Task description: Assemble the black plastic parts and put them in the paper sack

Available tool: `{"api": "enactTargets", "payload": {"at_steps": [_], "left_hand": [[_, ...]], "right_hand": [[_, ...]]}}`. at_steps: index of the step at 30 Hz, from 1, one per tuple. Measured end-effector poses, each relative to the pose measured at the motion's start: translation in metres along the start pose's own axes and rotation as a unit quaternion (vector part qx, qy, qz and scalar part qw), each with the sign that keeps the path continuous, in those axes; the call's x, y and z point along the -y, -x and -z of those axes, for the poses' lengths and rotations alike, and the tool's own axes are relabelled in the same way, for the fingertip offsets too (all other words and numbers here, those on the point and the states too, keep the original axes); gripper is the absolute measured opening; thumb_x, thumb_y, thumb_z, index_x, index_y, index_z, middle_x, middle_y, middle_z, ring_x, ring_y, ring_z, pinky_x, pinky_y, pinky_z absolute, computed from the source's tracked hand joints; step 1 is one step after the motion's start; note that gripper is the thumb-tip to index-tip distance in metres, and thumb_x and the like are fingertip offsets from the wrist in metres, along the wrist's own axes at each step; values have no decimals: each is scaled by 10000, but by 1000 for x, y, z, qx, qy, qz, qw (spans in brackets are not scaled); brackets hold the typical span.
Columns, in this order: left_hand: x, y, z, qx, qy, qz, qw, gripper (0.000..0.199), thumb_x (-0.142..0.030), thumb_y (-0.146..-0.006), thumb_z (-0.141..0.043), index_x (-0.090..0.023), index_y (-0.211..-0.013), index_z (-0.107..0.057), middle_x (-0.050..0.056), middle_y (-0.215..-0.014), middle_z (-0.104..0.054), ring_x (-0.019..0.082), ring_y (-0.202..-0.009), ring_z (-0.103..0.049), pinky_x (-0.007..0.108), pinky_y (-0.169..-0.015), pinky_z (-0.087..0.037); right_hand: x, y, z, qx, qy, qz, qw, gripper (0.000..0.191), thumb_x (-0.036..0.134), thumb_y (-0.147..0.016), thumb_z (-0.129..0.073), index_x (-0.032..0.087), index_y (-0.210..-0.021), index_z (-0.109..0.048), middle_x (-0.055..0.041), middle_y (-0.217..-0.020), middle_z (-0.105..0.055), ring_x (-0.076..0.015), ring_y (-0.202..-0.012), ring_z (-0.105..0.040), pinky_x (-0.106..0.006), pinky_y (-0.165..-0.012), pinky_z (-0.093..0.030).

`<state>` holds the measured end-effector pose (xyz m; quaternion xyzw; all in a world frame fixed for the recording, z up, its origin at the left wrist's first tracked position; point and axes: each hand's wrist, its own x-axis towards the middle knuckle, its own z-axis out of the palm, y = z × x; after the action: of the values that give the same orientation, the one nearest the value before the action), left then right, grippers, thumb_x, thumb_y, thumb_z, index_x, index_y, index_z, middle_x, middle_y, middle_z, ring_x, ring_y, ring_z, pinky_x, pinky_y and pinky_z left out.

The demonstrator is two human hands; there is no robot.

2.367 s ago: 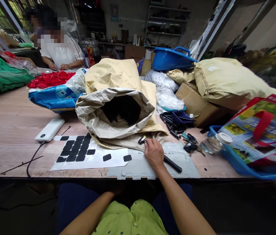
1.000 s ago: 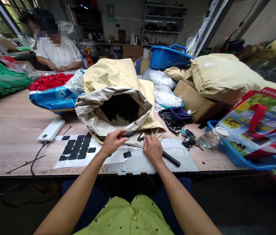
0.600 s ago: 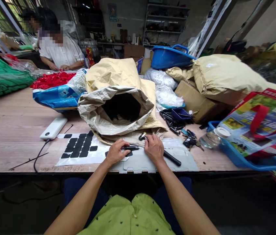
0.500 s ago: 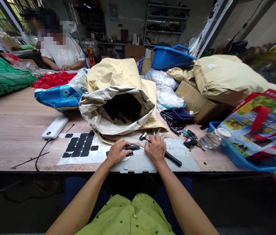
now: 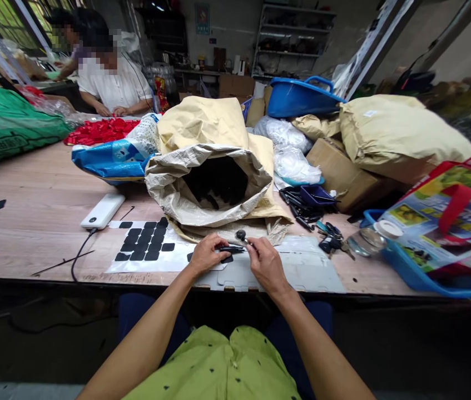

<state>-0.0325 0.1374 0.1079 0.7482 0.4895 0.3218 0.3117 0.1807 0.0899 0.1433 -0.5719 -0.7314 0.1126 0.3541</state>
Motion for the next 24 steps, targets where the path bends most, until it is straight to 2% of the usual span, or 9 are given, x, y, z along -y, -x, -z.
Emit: {"api": "enactTargets", "payload": {"at_steps": [3, 7, 10, 14, 19, 24], "left_hand": [[0, 0, 0, 1, 12, 7, 1000, 146, -257, -784, -789, -224, -922, -755, -4, -872, -643, 170, -841, -587, 276, -760, -428], [0, 0, 0, -4, 9, -2, 1000, 112, -244, -781, -794, -212, -873, -740, -6, -862, -632, 171, -849, -586, 277, -762, -423], [1, -1, 0, -7, -2, 0, 1000, 109, -233, -768, -803, -206, -847, -732, -12, -830, -620, 168, -825, -581, 275, -737, -409], [1, 0, 0, -5, 1, 2, 1000, 110, -225, -766, -800, -217, -863, -748, -16, -826, -620, 163, -822, -584, 270, -730, -411], [1, 1, -1, -12, 10, 3, 1000, 151, -207, -756, -805, -223, -898, -756, -7, -887, -665, 168, -867, -604, 277, -774, -437], [3, 2, -2, -17, 4, -3, 1000, 155, -211, -756, -802, -219, -903, -754, -5, -877, -668, 168, -849, -608, 276, -758, -443]], "right_hand": [[14, 11, -7, 28, -23, -1, 999, 335, 262, -1014, -445, 214, -1294, -621, -83, -1090, -676, -203, -1005, -642, -320, -931, -507], [31, 14, -7, 10, -22, 3, 1000, 417, 248, -1025, -406, 235, -1413, -559, -96, -1174, -668, -211, -1071, -642, -329, -966, -514], [39, 13, -5, 14, 2, 2, 1000, 433, 234, -1023, -404, 243, -1425, -563, -95, -1137, -669, -204, -1015, -651, -305, -918, -522], [38, 11, -3, 54, 47, -10, 997, 421, 213, -1005, -435, 260, -1387, -605, -68, -1054, -671, -185, -924, -655, -253, -828, -517], [32, 11, 0, -3, 52, -12, 999, 440, 257, -1034, -405, 234, -1447, -556, -78, -1090, -663, -185, -974, -655, -249, -850, -510], [25, 13, 0, 22, 52, -19, 998, 410, 243, -1013, -437, 253, -1387, -604, -63, -1049, -670, -188, -939, -652, -263, -821, -505]]}}
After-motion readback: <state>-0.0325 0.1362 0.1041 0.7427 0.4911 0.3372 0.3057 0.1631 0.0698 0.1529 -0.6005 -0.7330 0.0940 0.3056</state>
